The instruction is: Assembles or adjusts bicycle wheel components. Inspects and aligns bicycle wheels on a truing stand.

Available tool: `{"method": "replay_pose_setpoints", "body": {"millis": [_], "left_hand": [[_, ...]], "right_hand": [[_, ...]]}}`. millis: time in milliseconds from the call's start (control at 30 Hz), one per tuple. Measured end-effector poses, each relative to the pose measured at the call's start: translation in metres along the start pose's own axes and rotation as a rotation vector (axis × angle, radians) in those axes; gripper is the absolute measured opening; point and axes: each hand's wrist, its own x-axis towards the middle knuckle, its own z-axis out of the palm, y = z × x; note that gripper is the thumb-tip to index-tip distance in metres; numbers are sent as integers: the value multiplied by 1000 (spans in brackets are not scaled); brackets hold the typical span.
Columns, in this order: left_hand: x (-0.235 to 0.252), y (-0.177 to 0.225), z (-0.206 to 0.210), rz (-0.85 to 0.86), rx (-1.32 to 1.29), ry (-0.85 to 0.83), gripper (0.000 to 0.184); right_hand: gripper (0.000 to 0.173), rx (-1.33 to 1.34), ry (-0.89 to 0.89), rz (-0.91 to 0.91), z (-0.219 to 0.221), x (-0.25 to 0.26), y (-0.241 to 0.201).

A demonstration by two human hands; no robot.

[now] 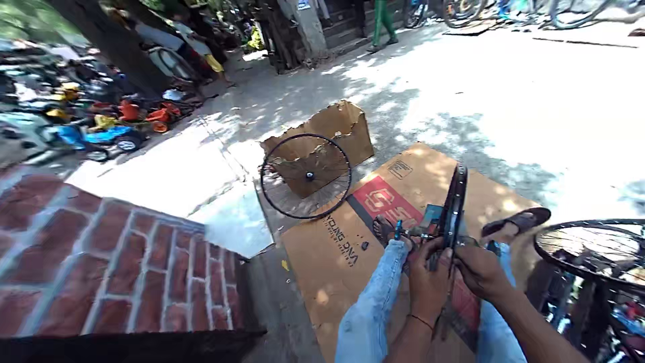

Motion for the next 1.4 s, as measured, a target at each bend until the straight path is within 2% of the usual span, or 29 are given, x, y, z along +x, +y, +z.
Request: {"method": "replay_pose_setpoints", "body": {"millis": [100, 300, 367, 500, 567, 700, 800, 1000, 1067, 1167, 1300, 1400], "left_hand": [[-1, 4, 2, 50, 65, 22, 31], [-12, 3, -5, 119, 78, 24, 44], [-19, -1, -11, 140, 76, -7, 50], [-17, 14, -10, 106, 135, -23, 52], [-1, 22, -6, 91, 204, -4, 54], [30, 30, -2, -51, 68, -6, 39], [28, 29, 3, -39, 78, 19, 30], [28, 37, -1, -115, 90, 7, 29], [27, 40, 1, -118, 97, -27, 29], [29, 49, 7, -152, 86, -42, 34], [28, 49, 11, -178, 99, -35, 33], [27, 47, 10, -183, 98, -31, 31]], "right_hand": [[19, -46, -8, 97, 3, -4, 1], [30, 89, 408, 524, 28, 2, -19], [31, 41, 438, 579, 33, 8, -21], [25, 41, 291, 333, 34, 9, -5], [23, 142, 215, 261, 35, 6, 1], [33, 480, 105, 246, 41, -5, 1], [38, 616, 78, 288, 32, 1, -1], [32, 909, -90, 330, 26, 23, 8], [28, 906, -95, 300, 20, 20, 12], [47, 751, -77, 260, 9, 14, 11], [32, 632, 118, 294, 17, 7, 11], [29, 684, 78, 293, 15, 13, 15]]}}
